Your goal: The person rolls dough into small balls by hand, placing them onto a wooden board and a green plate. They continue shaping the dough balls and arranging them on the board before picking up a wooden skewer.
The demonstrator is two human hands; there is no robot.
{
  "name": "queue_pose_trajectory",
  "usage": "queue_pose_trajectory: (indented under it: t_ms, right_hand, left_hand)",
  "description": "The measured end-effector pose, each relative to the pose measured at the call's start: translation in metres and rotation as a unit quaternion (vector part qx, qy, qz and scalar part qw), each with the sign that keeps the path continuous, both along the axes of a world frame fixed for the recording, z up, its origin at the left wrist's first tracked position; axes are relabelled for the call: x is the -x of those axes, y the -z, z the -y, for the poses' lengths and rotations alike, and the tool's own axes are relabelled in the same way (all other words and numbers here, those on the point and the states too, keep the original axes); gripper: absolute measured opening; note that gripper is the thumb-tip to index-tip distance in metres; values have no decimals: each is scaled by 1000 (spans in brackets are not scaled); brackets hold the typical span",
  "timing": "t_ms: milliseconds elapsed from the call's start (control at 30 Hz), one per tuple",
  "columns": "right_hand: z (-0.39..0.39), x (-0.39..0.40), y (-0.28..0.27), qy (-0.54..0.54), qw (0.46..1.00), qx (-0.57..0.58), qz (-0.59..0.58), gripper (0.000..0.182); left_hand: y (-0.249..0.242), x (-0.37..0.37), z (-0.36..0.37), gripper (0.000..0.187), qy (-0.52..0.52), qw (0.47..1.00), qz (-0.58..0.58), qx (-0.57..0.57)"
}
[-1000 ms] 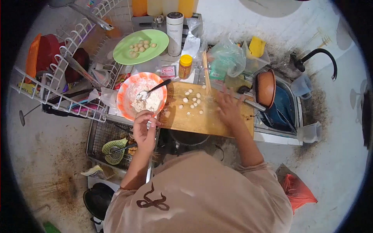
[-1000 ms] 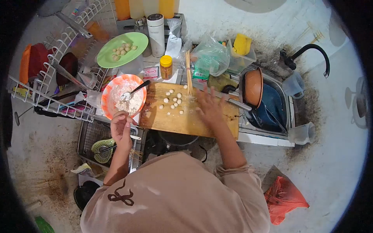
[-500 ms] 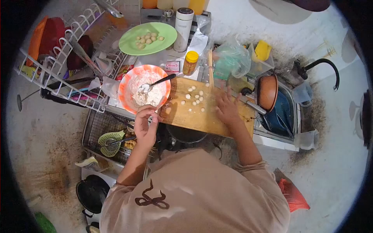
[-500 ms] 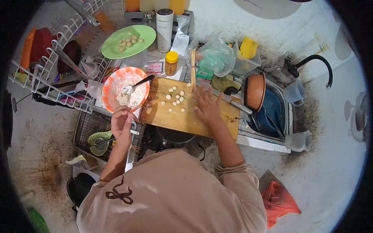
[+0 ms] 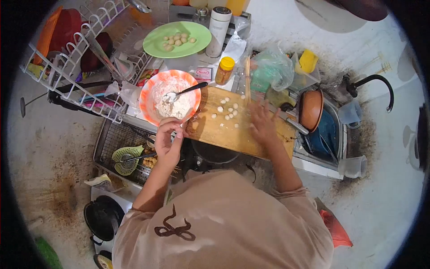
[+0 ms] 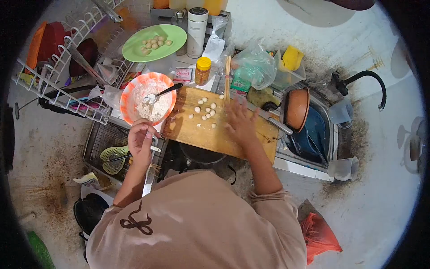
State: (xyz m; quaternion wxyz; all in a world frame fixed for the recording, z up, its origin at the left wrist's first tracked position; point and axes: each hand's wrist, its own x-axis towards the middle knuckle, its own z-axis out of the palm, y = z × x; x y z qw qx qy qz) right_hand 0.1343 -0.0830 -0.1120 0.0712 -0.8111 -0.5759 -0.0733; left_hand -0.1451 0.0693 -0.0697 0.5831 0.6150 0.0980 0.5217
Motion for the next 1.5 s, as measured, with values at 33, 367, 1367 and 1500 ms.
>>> queue_pose_trajectory:
  t_ms: [33,367,1367,1500]
  right_hand:
    - [-10,7,0,-14,1000,-10,2,71]
    - [33,15,-7,-3,999,48,-11,66]
    - [47,-14,-42,67,959,-215,-170,52]
    - [70,-16,-43,42,966,-155,-200,49]
  left_hand:
    - [-2,-1,0,17,1,1000,1,1]
    - [-2,-4,-2,15,-3,1000,-5,-23]
    - [-2,-4,-1,15,0,1000,-1,-16]
    - [2,-3,-1,15,-1,1000,-4,-22]
